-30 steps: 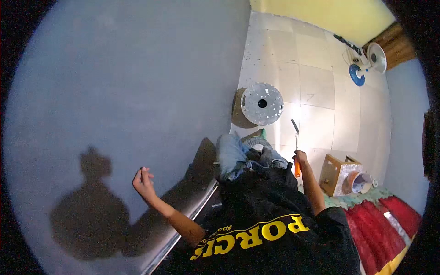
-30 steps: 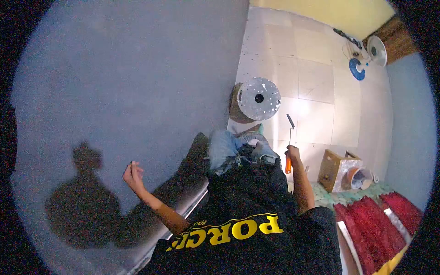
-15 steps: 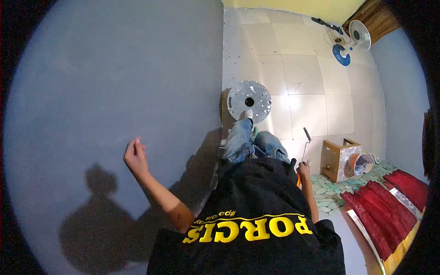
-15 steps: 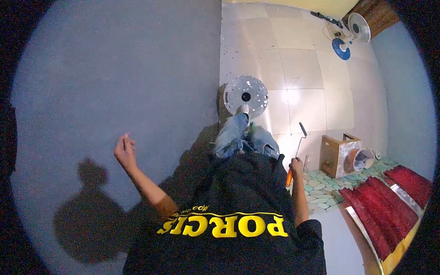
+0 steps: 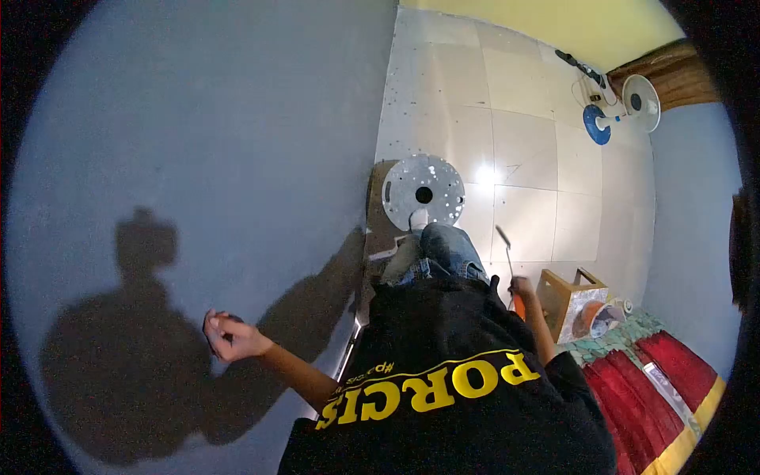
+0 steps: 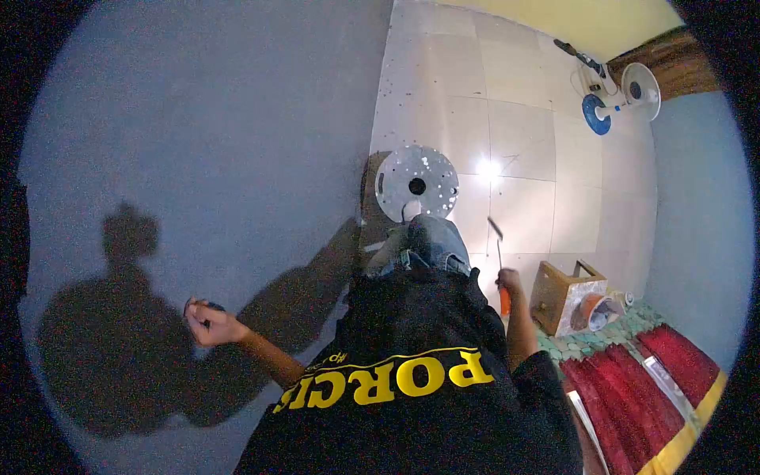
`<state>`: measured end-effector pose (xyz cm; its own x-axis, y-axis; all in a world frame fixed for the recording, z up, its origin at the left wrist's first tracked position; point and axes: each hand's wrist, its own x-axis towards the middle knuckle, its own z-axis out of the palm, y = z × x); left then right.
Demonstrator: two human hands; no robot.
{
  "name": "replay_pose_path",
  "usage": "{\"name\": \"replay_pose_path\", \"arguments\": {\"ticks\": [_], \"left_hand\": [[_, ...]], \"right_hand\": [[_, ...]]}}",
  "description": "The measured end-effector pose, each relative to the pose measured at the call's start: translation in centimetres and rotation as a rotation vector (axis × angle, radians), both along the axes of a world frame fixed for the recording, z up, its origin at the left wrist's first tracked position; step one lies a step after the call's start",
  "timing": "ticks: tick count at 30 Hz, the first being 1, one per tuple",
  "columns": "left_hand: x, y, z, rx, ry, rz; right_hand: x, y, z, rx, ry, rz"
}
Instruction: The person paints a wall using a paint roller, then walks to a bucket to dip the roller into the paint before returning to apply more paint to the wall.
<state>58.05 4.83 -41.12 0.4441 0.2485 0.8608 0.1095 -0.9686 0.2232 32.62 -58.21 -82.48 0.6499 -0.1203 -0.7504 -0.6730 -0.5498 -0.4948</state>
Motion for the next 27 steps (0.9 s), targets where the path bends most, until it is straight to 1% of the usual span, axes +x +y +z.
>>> {"name": "replay_pose_path", "arguments": {"ticks": [1, 3, 4, 5, 7, 9, 10, 11, 12, 13, 14, 15, 16, 17, 20, 21, 23, 24, 25, 26, 27], "left_hand": [[0.3, -0.1, -0.4, -0.004, 0.005, -0.006], [0.5, -0.7, -1.5, -0.245, -0.105, 0.013], [0.9, -1.9, -1.5, -0.174, -0.086, 0.014], [1.4, -2.5, -2.1, -0.18, -0.083, 0.002], [2.9, -3.7, -3.2, -0.193, -0.029, -0.132], [5.0, -5.9, -3.4, -0.215, 0.015, -0.18], [6.5, -7.3, -3.2, -0.192, 0.092, -0.219], [7.9, -8.8, -3.0, -0.166, 0.163, -0.26], [9.0, -10.1, -3.4, -0.254, 0.21, -0.297], [10.0, -11.6, -3.5, -0.254, 0.216, -0.335], [11.1, -13.4, -3.6, -0.304, 0.254, -0.423], [12.2, -15.0, -3.8, -0.353, 0.292, -0.512], [13.1, -16.4, -4.1, -0.345, 0.334, -0.576], [13.9, -17.9, -4.1, -0.34, 0.339, -0.613], [16.2, -23.8, -4.1, -0.301, 0.603, -0.777], [16.5, -25.7, -4.2, -0.293, 0.602, -0.81], [17.3, -29.2, -5.4, -0.327, 0.734, -0.96], [17.1, -31.1, -5.7, -0.319, 0.737, -0.991], [16.7, -33.0, -6.1, -0.249, 0.745, -1.054], [16.6, -35.1, -7.1, -0.177, 0.739, -1.118], [16.6, -36.8, -8.8, -0.173, 0.712, -1.14]], "right_hand": [[3.4, 0.9, 3.3, 0.13, 0.184, -0.578], [7.0, 1.3, 6.2, 0.178, -0.016, -0.59], [8.6, 2.0, 6.9, 0.139, -0.008, -0.718], [9.4, 2.0, 7.1, 0.18, -0.051, -0.752], [10.8, 2.6, 7.2, 0.144, -0.027, -0.798], [10.0, 2.9, 6.9, 0.09, -0.053, -0.737], [9.3, 2.8, 6.2, 0.027, -0.037, -0.678], [8.4, 3.1, 6.1, 0.061, -0.049, -0.738], [7.5, 3.2, 6.0, 0.02, -0.038, -0.738], [6.7, 3.8, 6.4, -0.02, -0.023, -0.74], [5.5, 4.2, 6.9, -0.024, -0.021, -0.78], [4.9, 4.6, 8.1, -0.071, -0.022, -0.759], [4.1, 4.9, 9.0, -0.115, -0.022, -0.737], [3.1, 5.1, 9.4, -0.116, -0.022, -0.775], [-1.2, 5.2, 7.2, -0.144, 0.094, -0.929], [-2.6, 5.0, 6.5, -0.144, 0.09, -0.962], [-4.9, 5.2, 4.2, -0.17, 0.086, -1.066], [-6.1, 5.1, 2.4, -0.144, 0.056, -1.171], [-6.8, 4.7, 1.2, -0.147, 0.049, -1.19], [-7.2, 4.1, -0.5, -0.106, 0.041, -1.278], [-7.0, 3.2, -2.6, -0.06, 0.025, -1.363]]}}
